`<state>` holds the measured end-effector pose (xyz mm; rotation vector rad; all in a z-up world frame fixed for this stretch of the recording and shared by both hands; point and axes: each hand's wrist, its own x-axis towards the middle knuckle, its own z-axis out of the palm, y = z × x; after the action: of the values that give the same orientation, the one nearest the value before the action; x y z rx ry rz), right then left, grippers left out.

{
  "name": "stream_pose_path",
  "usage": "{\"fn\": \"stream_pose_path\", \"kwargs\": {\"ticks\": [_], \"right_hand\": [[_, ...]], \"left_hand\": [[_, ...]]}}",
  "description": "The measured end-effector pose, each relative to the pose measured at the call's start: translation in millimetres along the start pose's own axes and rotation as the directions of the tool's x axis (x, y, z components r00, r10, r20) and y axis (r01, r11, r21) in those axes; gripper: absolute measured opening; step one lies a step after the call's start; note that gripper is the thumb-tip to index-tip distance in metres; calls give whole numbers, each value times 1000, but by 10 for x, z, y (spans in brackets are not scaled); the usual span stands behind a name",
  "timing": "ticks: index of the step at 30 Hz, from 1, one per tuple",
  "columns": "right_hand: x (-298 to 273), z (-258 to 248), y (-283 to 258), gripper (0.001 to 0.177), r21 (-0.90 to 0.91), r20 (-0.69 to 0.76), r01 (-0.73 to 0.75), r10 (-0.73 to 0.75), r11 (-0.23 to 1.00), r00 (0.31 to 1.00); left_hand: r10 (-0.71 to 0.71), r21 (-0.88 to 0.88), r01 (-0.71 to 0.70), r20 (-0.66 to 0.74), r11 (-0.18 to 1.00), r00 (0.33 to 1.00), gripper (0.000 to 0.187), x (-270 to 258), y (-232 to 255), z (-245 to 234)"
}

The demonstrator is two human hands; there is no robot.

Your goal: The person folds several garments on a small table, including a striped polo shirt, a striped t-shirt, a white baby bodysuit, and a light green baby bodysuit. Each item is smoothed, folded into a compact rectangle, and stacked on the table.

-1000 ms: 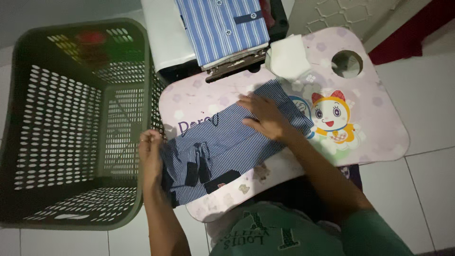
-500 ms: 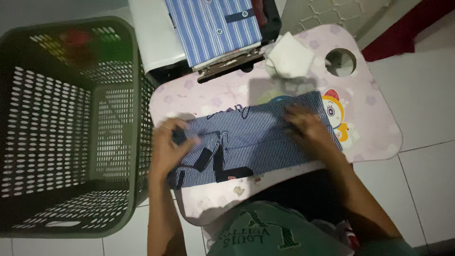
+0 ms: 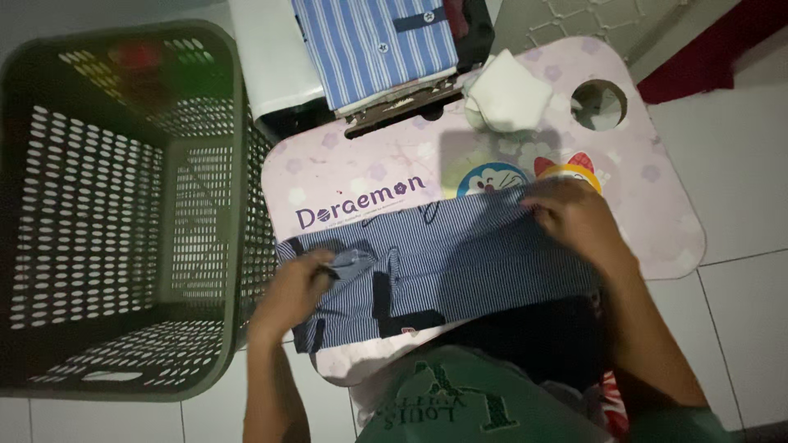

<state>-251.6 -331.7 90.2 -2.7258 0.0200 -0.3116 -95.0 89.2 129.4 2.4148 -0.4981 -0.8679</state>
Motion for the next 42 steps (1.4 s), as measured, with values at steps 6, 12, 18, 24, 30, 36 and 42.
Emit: {"fn": "stream_pose_path", "kwargs": {"ticks": [6,12,18,24,30,36,42], "right_hand": [[444,-279,58,25,160,66,-536,533,829,844],[769,22,245,15,-134,-437,-40,-22,990,899],[738,663,-149,42,272,-24,-17,24,962,999],[642,1077,-510,76,187,151,381,-410,905,900],[705,1044,-332,88,-17,88,180,-178,984,980],[814,1149,-516,94,-55,216,346,-327,937,920],[806,1104,-365,94,-92,58,231,-226,969,972]], "left_hand": [[256,74,-257,-531,964,808,21,252,133,-515],[403,323,-243,-785,915,471,26,716,295,-405],[553,207,-516,-408,831,726,53,743,362,573],[557,443,-478,-61,758,828,99,969,252,856],[410,564,-219,-236,796,881,102,1054,-119,725],[473,527,-311,-202,790,858,103,1098,-248,764],[326,542,-67,-398,838,858,100,1042,-598,467]]}}
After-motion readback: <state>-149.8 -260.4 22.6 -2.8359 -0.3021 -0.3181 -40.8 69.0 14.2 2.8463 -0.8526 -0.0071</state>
